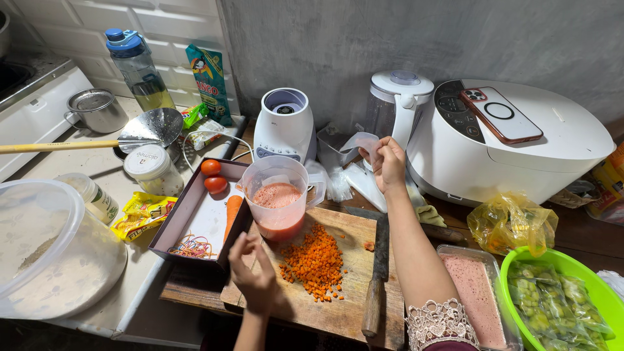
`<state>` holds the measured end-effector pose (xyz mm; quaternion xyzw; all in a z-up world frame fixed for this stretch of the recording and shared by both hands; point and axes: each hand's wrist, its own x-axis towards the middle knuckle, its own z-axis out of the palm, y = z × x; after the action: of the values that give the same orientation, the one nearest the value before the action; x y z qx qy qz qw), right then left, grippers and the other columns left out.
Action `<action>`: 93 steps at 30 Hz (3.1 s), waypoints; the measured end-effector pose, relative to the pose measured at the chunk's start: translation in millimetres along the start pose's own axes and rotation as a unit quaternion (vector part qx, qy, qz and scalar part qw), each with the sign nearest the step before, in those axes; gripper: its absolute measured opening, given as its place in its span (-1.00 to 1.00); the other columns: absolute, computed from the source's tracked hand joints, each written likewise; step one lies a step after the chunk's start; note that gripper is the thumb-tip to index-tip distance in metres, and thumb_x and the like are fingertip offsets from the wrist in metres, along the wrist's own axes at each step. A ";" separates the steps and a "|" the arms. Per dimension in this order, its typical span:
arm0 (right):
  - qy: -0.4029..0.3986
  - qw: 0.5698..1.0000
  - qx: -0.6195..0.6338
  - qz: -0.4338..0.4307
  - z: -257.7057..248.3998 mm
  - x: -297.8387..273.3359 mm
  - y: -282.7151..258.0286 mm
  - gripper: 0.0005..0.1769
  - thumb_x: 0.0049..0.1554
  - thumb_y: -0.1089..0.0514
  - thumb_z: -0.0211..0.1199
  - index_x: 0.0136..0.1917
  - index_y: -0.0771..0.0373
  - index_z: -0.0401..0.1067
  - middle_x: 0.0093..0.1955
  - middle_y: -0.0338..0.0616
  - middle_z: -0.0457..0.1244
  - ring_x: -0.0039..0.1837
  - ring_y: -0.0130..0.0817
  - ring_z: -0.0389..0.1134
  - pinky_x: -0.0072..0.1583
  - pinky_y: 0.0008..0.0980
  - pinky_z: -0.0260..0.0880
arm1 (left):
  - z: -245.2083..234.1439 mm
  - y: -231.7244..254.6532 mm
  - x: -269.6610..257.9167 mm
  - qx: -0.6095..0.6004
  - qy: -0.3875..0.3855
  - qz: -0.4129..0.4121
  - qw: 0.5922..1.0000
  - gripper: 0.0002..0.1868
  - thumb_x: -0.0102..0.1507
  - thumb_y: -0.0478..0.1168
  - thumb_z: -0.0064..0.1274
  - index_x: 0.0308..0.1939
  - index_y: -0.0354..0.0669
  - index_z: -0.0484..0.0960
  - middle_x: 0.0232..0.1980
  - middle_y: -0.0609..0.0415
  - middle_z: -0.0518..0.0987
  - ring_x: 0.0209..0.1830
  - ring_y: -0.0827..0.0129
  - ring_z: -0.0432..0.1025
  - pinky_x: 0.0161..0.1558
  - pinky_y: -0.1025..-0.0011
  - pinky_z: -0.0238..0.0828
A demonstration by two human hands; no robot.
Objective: The person drops tomato pieces into a blender jar, secures the lid, and runs the blender to puree the mixture. They then lift the jar, pour the blended pink mixture into a measuring cup, and later peel and cut a carrot on the cutting board, placing the cut pieces into a small plastic bag.
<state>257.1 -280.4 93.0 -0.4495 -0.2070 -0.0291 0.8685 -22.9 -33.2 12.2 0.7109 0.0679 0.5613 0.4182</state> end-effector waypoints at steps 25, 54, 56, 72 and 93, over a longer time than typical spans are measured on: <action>-0.249 0.960 -0.089 0.093 54.9 -177.4 -94.6 -0.75 0.11 0.14 0.29 -0.04 0.37 0.43 -0.11 -0.15 0.26 -0.10 -0.45 0.31 -0.06 -0.48 0.35 | -15.1 99.2 -18.6 -0.393 -0.216 -0.320 0.835 -0.92 0.30 -0.36 0.18 -0.27 -0.30 0.63 -0.36 0.11 0.65 -0.35 0.56 0.50 -0.23 0.54 0.44; -0.120 0.945 -0.208 0.220 89.8 -265.4 -23.1 -0.82 0.10 0.16 0.32 -0.05 0.28 0.48 -0.24 -0.30 0.31 -0.20 -0.57 0.27 -0.15 -0.54 0.29 | -79.7 43.2 -48.9 -0.335 -0.181 -0.382 0.842 -0.92 0.27 -0.39 0.16 -0.22 -0.41 0.66 -0.35 0.00 0.69 -0.39 0.44 0.54 -0.25 0.47 0.51; -0.103 0.951 -0.223 0.189 90.8 -273.7 -11.7 -0.88 0.17 0.21 0.32 -0.11 0.32 0.48 -0.25 -0.31 0.26 -0.20 -0.59 0.21 -0.15 -0.55 0.23 | -83.0 32.6 -57.7 -0.324 -0.174 -0.389 0.845 -0.90 0.29 -0.35 0.14 -0.24 -0.39 0.65 -0.37 0.00 0.69 -0.43 0.44 0.55 -0.28 0.46 0.52; -0.151 0.854 -0.492 0.076 120.0 -275.3 -9.4 -0.74 0.14 0.12 0.29 -0.29 0.33 0.54 -0.40 -0.16 0.29 -0.33 -0.47 0.25 -0.25 -0.40 0.22 | -131.9 46.1 -30.6 0.092 -0.153 -0.108 0.978 -0.60 0.24 -0.05 0.10 0.00 -0.32 0.61 -0.10 -0.06 0.64 -0.14 0.20 0.54 -0.09 0.31 0.47; -0.348 0.819 -0.453 0.042 146.6 -274.4 -47.9 -0.84 0.20 0.20 0.24 0.03 0.28 0.50 0.00 -0.09 0.37 0.03 -0.24 0.45 0.06 -0.32 0.44 | -100.6 49.9 -41.3 -0.143 -0.447 -0.213 0.857 -0.67 0.35 -0.22 0.05 0.17 -0.29 0.52 -0.19 -0.20 0.66 -0.21 0.03 0.61 -0.19 0.31 0.50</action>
<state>-53.5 -229.8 98.9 -0.7809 -0.4398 0.0751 0.4371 -142.4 -36.4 17.0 0.7860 -0.0578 0.0842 0.6098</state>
